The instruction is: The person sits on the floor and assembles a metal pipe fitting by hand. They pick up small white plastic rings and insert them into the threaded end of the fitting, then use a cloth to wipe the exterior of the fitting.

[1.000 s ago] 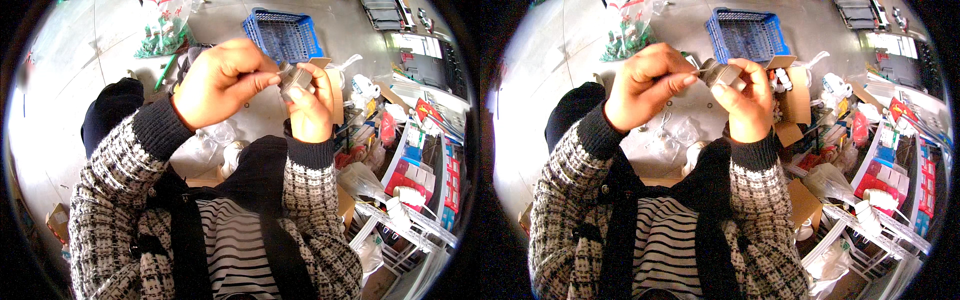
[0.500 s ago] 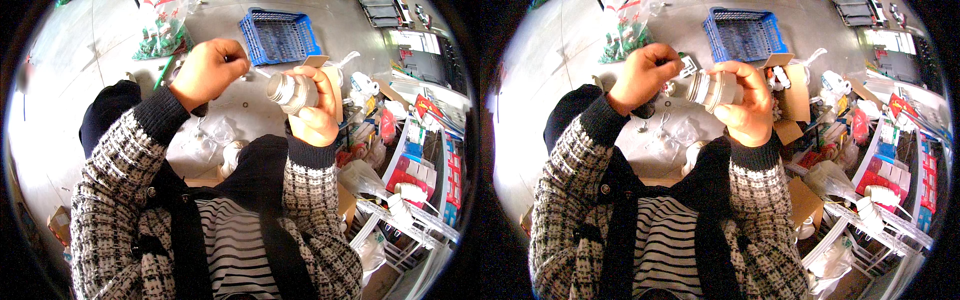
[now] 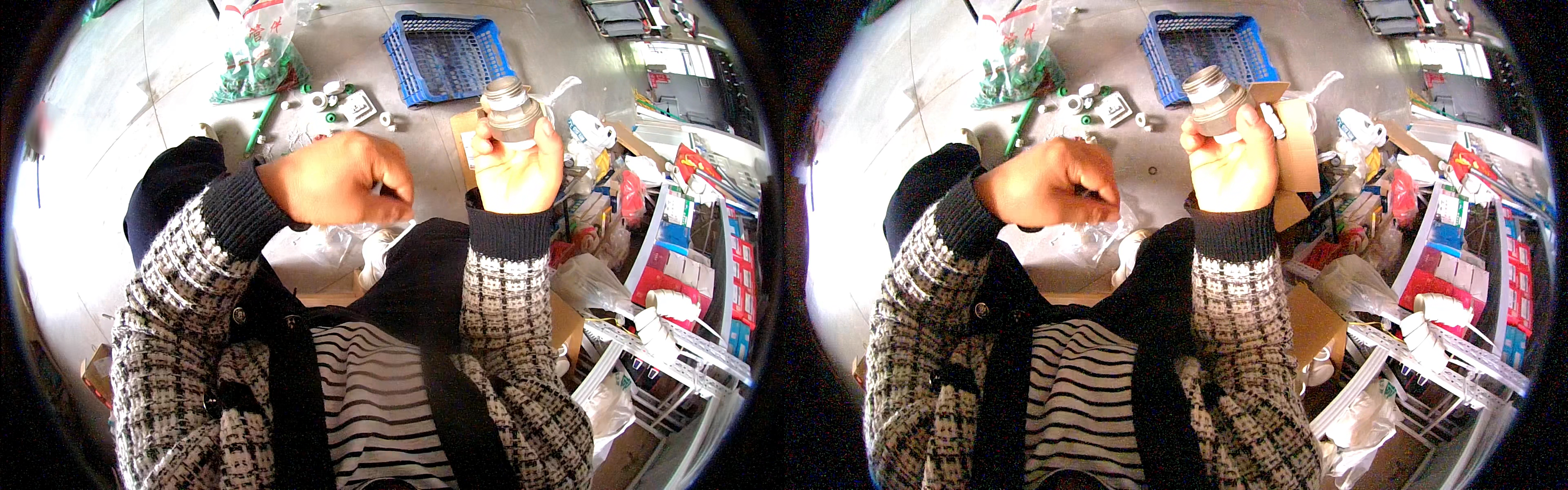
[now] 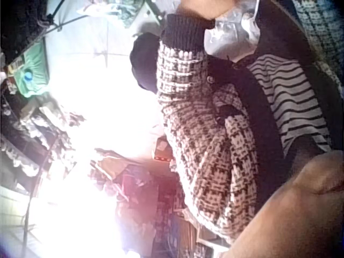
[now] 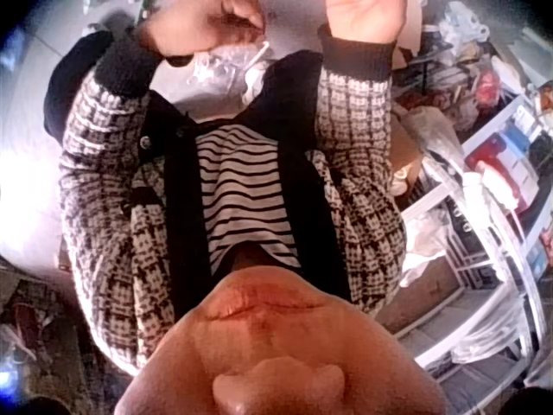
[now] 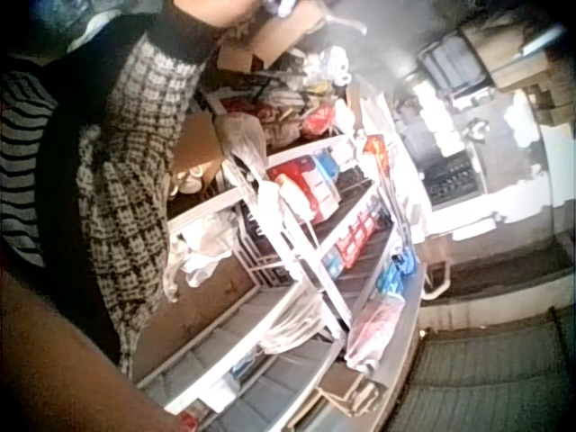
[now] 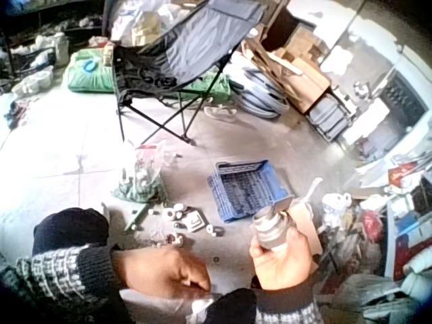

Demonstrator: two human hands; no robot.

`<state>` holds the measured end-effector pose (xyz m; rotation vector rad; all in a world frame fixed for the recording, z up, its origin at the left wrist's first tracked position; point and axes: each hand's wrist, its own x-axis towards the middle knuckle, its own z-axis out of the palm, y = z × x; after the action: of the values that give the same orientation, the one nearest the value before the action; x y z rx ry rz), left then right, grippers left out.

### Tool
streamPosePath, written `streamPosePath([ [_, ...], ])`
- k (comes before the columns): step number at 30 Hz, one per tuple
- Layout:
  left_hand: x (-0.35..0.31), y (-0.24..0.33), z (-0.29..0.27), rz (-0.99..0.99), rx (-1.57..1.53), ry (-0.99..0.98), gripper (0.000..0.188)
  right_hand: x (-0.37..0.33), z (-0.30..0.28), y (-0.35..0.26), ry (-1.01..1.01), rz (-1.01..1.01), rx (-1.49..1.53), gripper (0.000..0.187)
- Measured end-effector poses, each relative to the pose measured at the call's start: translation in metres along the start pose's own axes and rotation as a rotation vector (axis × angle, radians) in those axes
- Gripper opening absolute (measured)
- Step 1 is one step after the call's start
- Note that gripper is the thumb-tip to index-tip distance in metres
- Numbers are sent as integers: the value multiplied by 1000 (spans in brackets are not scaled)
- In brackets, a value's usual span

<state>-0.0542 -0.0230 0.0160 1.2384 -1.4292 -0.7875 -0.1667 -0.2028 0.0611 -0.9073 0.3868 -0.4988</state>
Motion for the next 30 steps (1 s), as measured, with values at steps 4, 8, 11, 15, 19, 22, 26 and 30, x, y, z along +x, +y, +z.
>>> streamPosePath([
  [4, 0, -16, 0, -50, 497, 373, 12, 0, 2, -1, -45, 182, 112, 48],
  [8, 1, -16, 1, -173, 518, 452, 16, 0, 4, 1, -80, 214, 61, 39],
  [11, 2, -19, -11, -169, 475, 361, 28, -3, 3, 3, -98, 144, -70, 44],
  [15, 9, -16, -3, -57, 457, 614, 13, -7, 8, 8, -149, -26, -272, 46],
  [19, 6, -10, -9, -268, 220, 487, 19, -11, 19, 8, -219, -214, -439, 54],
  [22, 13, -7, -6, -190, 148, 679, 14, -13, 21, 12, -255, -301, -535, 56],
  [26, 10, -5, -7, -5, 153, 709, 18, -17, 25, 9, -280, -375, -714, 58],
  [30, 6, -24, -11, 161, 251, 650, 40, -14, 23, 16, -247, -552, -860, 55],
])
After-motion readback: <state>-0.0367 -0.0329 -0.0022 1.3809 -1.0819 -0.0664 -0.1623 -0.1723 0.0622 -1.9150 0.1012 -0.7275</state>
